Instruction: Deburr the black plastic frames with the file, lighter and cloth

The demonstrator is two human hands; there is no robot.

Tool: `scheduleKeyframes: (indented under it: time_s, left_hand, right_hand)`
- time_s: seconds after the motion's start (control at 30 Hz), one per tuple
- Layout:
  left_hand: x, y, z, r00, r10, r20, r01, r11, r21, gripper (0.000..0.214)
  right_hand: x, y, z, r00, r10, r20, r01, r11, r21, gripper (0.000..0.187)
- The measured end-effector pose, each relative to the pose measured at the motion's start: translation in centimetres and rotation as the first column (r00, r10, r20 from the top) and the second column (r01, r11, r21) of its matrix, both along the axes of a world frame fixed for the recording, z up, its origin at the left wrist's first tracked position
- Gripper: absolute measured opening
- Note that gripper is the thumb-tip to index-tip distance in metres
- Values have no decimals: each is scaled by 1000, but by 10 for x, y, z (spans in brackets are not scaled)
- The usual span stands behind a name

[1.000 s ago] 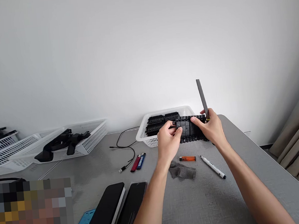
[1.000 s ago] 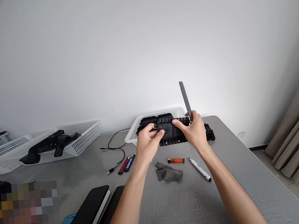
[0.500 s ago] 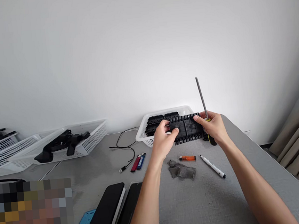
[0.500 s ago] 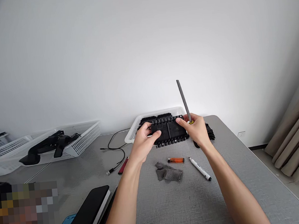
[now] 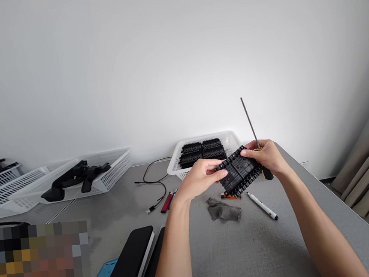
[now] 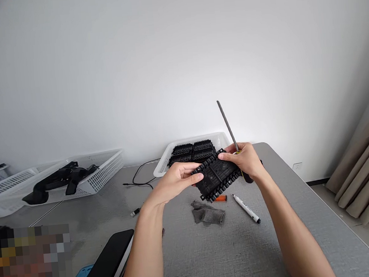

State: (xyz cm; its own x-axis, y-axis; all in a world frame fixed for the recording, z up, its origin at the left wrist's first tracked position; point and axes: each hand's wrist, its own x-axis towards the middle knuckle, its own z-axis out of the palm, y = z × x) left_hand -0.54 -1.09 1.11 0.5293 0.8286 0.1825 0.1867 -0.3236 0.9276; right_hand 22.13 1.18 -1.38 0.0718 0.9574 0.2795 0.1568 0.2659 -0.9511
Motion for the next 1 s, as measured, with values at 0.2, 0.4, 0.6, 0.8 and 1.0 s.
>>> scheduleKeyframes:
  time_s: [0.2, 0.4, 0.6, 0.8, 1.0]
  left_hand:
    - [6, 4, -7, 984, 136, -116, -122, 986, 115, 22]
    - [6, 19, -20, 942, 330, 64, -335, 933, 131, 31]
    - [10, 14, -19, 943, 332, 11, -327, 923, 203, 45]
    - [11, 16, -20, 951, 298, 82, -309, 927, 213, 39]
    - [12, 32, -30, 872, 407, 271, -463, 865, 191, 24]
  right_hand:
    - [-6, -6, 1, 991, 15, 131, -16, 1000, 12, 48]
    - [-5, -12, 5, 996, -34, 78, 39, 997, -65, 52]
    - [-17, -9, 0, 995, 101, -2, -101, 992, -73, 41]
    - [-22, -8, -3, 997, 36, 61, -38, 999, 24, 40]
    - [-22, -17, 4, 977, -116, 176, 95, 988, 126, 47]
